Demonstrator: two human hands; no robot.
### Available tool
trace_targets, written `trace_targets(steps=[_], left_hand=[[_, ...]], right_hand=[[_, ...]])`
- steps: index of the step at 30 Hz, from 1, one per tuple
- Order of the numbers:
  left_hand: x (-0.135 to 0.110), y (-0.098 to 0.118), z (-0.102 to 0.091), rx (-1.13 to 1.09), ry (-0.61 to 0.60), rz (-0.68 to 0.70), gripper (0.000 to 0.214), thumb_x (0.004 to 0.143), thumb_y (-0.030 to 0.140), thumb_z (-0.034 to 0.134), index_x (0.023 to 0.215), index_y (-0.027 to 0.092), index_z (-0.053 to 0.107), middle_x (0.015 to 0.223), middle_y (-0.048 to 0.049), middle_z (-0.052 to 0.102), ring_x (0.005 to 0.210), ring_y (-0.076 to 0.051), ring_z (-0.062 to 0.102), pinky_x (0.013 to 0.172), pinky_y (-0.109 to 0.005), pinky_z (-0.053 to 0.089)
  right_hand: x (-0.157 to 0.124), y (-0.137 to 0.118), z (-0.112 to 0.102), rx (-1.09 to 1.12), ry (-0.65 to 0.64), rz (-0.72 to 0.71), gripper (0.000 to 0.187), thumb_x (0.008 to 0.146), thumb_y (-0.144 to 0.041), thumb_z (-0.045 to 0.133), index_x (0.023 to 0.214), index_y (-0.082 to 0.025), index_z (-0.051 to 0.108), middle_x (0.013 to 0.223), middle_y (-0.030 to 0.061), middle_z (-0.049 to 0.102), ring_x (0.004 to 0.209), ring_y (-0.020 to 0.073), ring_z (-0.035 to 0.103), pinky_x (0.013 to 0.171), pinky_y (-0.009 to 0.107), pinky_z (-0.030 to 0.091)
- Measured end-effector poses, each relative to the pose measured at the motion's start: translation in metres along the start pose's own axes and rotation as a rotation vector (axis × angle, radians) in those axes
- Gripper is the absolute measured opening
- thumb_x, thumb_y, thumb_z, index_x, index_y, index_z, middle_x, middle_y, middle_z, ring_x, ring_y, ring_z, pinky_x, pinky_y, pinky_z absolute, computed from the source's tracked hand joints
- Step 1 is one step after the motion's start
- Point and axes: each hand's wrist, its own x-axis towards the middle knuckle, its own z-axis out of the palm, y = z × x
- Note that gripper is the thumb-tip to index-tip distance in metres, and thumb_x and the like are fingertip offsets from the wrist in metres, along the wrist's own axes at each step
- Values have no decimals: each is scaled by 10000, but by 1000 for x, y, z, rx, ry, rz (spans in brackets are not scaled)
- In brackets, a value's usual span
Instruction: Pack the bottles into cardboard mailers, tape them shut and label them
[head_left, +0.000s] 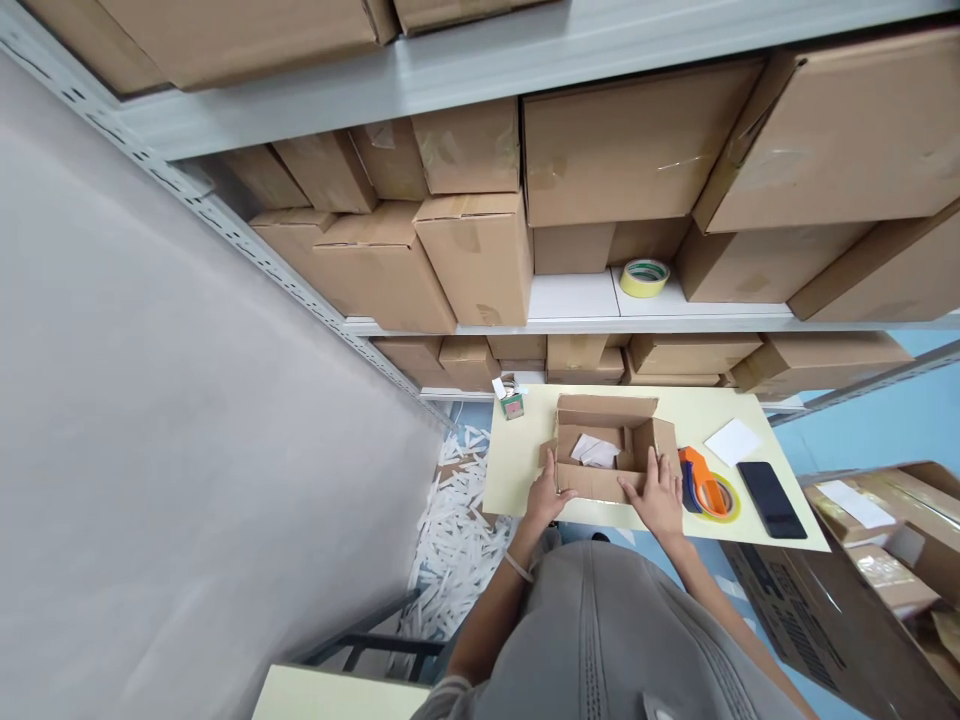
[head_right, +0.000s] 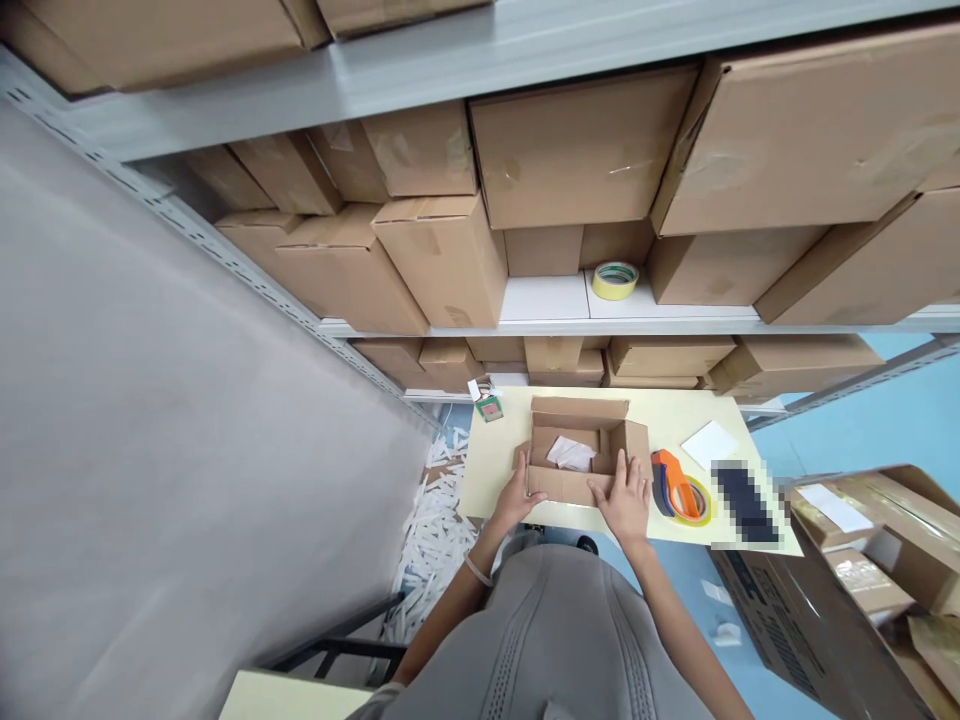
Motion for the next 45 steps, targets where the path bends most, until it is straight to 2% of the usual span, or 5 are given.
trace_targets(steps=[8, 16, 24, 31, 45], left_hand=[[-3, 40, -61, 255, 217, -129, 1076, 746, 625, 706, 1594, 244, 163, 1633, -212, 227, 1520, -442, 79, 1169, -668, 20], [96, 89, -143, 617, 326, 93, 1012, 719, 441, 818, 1565, 318, 276, 1679, -120, -38, 1517, -446, -90, 1114, -752, -50], [148, 91, -159, 743, 94, 87, 632, 694, 206, 804, 1292, 295, 619, 1552, -123, 401, 1439, -414, 306, 1121, -685, 235], [140, 86, -168, 791, 116, 146, 400, 717, 159, 778, 1102, 231, 698, 1188, -84, 582, 1115, -284, 552, 961, -381, 461], [20, 156, -190, 504, 212, 606, 468, 718, 180, 814, 1148, 300, 675, 1264, -24, 560, 1176, -210, 577, 1018, -318, 460]], right_hand=[[25, 0, -21, -55, 5, -112, 949, 862, -636, 471, 1589, -140, 116, 1628, 249, 183, 1503, 406, 168, 1166, 610, 167], [24, -17, -18, -100, -113, -113, 984, 835, -644, 522, 1600, -249, 45, 1649, 240, 82, 1499, 458, 134, 1107, 689, 202], [6, -3, 2, -157, -143, -65, 963, 806, -610, 576, 1596, -297, 123, 1656, 207, 101, 1501, 449, 136, 1104, 667, 234], [4, 3, 12, -168, -168, -52, 1010, 779, -532, 645, 1598, -259, 119, 1654, 218, 113, 1511, 422, 126, 1130, 637, 215], [7, -1, -5, -71, -185, -86, 1110, 788, -518, 670, 1598, -227, -29, 1650, 229, 121, 1491, 412, 215, 1137, 586, 268]])
